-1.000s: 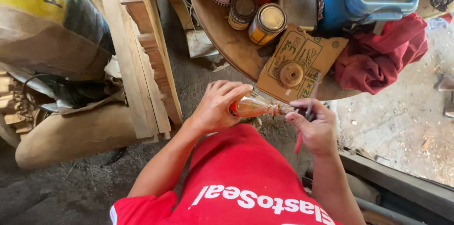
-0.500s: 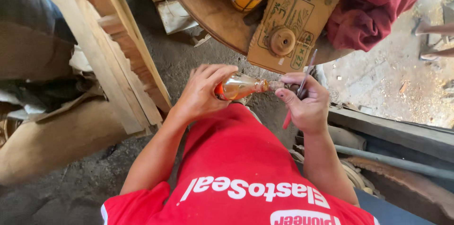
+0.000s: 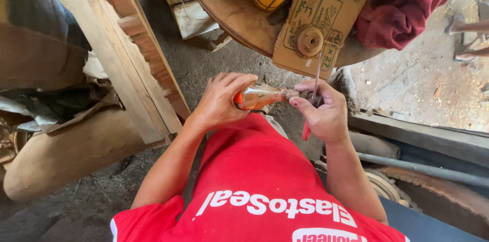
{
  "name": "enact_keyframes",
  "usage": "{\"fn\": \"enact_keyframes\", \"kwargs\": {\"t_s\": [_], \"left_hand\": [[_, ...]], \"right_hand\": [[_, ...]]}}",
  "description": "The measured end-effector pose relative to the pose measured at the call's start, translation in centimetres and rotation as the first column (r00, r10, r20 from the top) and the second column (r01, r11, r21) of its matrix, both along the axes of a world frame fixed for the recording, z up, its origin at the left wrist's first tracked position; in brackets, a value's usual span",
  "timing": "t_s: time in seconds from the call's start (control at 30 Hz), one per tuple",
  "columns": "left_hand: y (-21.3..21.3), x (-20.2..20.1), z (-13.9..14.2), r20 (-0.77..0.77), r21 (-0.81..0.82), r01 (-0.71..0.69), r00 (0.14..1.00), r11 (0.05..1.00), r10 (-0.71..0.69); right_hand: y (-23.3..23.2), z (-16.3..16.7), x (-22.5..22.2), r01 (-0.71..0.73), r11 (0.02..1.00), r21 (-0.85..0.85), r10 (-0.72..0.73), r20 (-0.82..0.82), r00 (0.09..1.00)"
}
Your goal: The person picks up a round turned wooden furniture part from a workbench and holds it while walking through the workshop. They cut a piece of cardboard with scissors, pour liquid from a bottle onto the cardboard, and continue cutting the cardboard around the wooden piece, trimming it to shape.
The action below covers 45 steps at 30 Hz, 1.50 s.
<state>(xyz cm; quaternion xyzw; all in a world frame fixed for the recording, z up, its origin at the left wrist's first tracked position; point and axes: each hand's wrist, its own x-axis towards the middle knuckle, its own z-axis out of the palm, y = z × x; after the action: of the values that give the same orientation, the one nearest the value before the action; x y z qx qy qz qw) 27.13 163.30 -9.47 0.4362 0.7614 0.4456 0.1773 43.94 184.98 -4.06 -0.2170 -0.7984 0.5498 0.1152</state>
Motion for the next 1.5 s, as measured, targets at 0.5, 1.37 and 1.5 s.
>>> {"fn": "enact_keyframes", "kwargs": {"t_s": [0.5,1.37,1.5], "left_hand": [[-2.4,0.4,0.5,0.081,-0.033,-0.014,0.997,0.999,0.016],[-7.1,3.0,-0.6,0.369,-0.103,-0.133,0.915,0.986,0.162],[-6.8,2.9,-0.5,0.397,-0.148,-0.151,0.896,0.977,0.198]], "right_hand": [[-1.2,1.7,-2.3,-0.033,0.99,-0.139,0.052,0.131,0.99],[8.8,-4.2,-23.4,0.113,0.979,-0.168,-0.146,-0.197,0.969],[9.4,-3.4,-21.2,0.101,0.99,0.098,-0.07,-0.278,0.958]]}}
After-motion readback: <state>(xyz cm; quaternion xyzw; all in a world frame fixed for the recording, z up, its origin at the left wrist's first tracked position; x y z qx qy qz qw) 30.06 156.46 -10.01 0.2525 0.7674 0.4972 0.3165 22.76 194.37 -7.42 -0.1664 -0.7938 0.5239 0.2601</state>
